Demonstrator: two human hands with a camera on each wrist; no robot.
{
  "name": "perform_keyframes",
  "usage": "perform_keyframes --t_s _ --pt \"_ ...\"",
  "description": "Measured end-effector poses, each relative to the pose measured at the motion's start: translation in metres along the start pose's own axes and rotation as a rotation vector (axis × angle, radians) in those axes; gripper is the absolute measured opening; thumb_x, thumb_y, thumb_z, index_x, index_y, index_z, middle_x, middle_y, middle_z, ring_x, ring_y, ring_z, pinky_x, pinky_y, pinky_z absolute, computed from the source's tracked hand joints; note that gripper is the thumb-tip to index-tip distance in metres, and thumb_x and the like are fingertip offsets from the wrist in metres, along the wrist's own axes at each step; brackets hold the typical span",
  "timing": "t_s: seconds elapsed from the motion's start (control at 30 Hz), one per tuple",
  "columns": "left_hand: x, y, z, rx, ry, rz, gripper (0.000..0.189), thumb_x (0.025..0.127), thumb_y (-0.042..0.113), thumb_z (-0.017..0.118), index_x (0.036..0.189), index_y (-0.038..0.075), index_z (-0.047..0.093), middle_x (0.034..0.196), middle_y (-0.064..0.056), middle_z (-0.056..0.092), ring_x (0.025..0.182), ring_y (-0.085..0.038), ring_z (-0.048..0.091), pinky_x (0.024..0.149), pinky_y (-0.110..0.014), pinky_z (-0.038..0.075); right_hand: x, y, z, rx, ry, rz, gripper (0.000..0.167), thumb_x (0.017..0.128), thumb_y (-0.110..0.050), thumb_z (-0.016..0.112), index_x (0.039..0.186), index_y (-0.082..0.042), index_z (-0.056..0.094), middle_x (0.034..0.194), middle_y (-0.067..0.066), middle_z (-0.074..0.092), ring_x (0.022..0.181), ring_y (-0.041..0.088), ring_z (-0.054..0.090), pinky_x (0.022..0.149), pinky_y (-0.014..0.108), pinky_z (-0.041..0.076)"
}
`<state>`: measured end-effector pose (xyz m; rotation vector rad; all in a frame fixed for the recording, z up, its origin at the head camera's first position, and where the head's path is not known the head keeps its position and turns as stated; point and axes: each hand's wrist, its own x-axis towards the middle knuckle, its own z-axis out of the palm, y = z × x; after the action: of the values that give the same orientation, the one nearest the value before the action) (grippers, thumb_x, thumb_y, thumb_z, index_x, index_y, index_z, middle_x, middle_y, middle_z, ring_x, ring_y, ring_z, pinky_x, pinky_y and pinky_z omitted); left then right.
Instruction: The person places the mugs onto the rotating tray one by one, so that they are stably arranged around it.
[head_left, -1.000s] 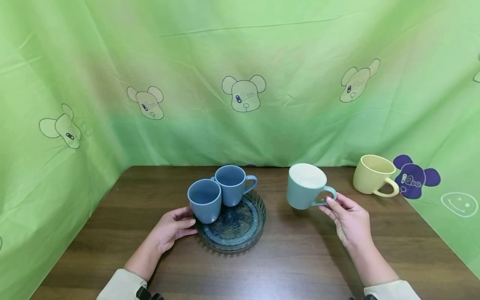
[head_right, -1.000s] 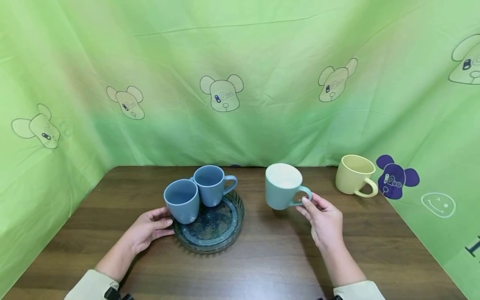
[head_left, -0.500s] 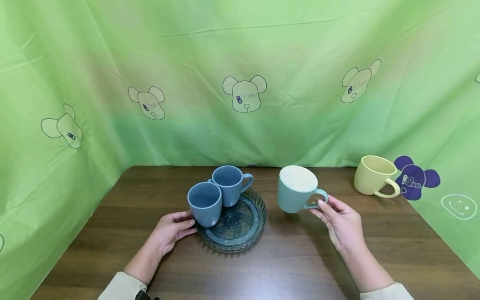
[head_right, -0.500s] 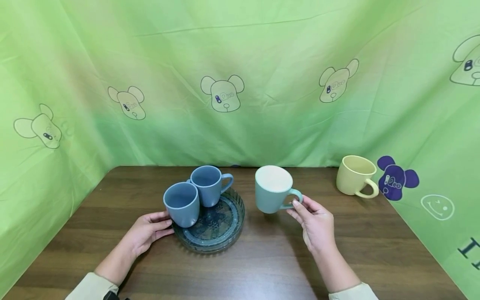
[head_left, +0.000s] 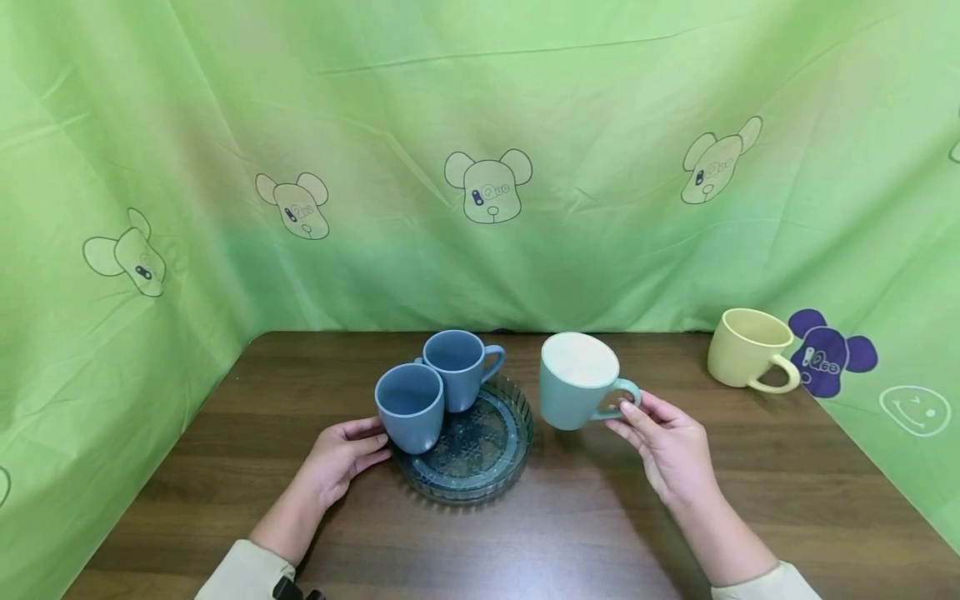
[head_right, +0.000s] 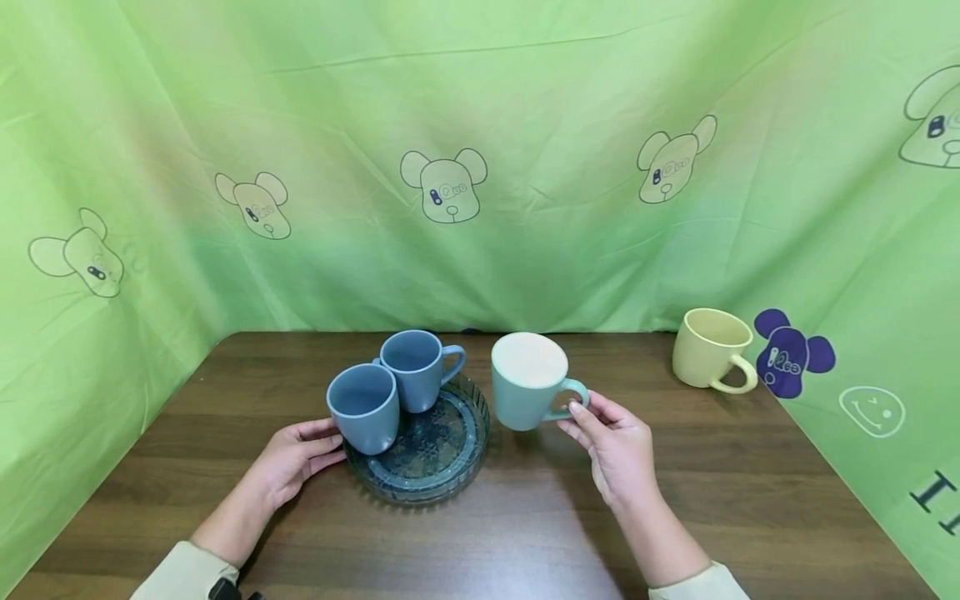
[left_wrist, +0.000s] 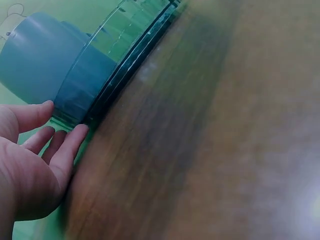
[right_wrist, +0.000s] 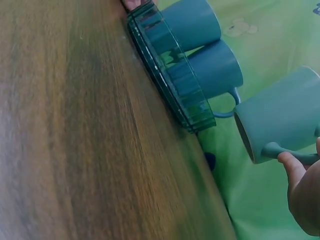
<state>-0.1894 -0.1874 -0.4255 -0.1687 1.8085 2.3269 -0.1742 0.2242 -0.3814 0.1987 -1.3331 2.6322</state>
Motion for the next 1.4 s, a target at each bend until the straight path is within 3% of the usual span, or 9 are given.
perform_keyframes --t_s 0.2,0.5,0.73,1.03,1.4 --pt "0.006 0.005 -0.005 0.059 -0.021 0.002 0.051 0.088 -0.015 0.058 0.136 -0.02 0.04 0.125 -0.026 0.058 0.097 -0.015 0.065 0.09 -0.032 0.053 -0.001 0.001 0.006 -0.015 0.007 0.019 0.025 0.088 0.019 0.056 0.1 0.005 0.074 0.089 0.011 0.071 0.083 0.021 0.071 0.077 0.039 0.058" --pt "0.014 0.009 -0.012 0.109 -0.154 0.016 0.056 0.091 -0.012 0.054 0.142 -0.018 0.031 0.139 -0.031 0.045 0.112 -0.016 0.056 0.095 -0.028 0.05 -0.002 0.006 0.015 -0.038 -0.01 0.025 0.025 0.089 0.017 0.057 0.1 0.003 0.074 0.09 0.01 0.071 0.084 0.021 0.071 0.078 0.039 0.057" --pt "0.016 0.007 -0.015 0.135 -0.238 0.026 0.059 0.089 -0.012 0.055 0.142 -0.019 0.028 0.126 -0.018 0.056 0.104 -0.013 0.059 0.092 -0.028 0.051 -0.003 0.01 0.018 -0.079 -0.03 0.044 0.025 0.09 0.016 0.057 0.099 0.0 0.075 0.09 0.009 0.071 0.086 0.019 0.071 0.081 0.04 0.055" --pt "0.012 0.004 -0.016 0.12 -0.236 0.002 0.064 0.088 -0.01 0.061 0.144 -0.014 0.03 0.13 -0.021 0.052 0.108 -0.019 0.061 0.092 -0.037 0.052 -0.005 0.013 0.025 -0.085 -0.024 0.038 0.025 0.089 0.016 0.058 0.1 0.001 0.074 0.089 0.009 0.071 0.086 0.02 0.07 0.079 0.04 0.057" --pt "0.006 0.006 -0.012 0.081 -0.255 0.008 0.063 0.086 -0.016 0.06 0.142 -0.016 0.03 0.117 -0.014 0.06 0.102 -0.018 0.062 0.091 -0.039 0.053 -0.006 0.017 0.033 -0.096 -0.008 0.051 0.025 0.088 0.016 0.059 0.099 0.0 0.075 0.089 0.008 0.071 0.086 0.019 0.07 0.081 0.04 0.056"
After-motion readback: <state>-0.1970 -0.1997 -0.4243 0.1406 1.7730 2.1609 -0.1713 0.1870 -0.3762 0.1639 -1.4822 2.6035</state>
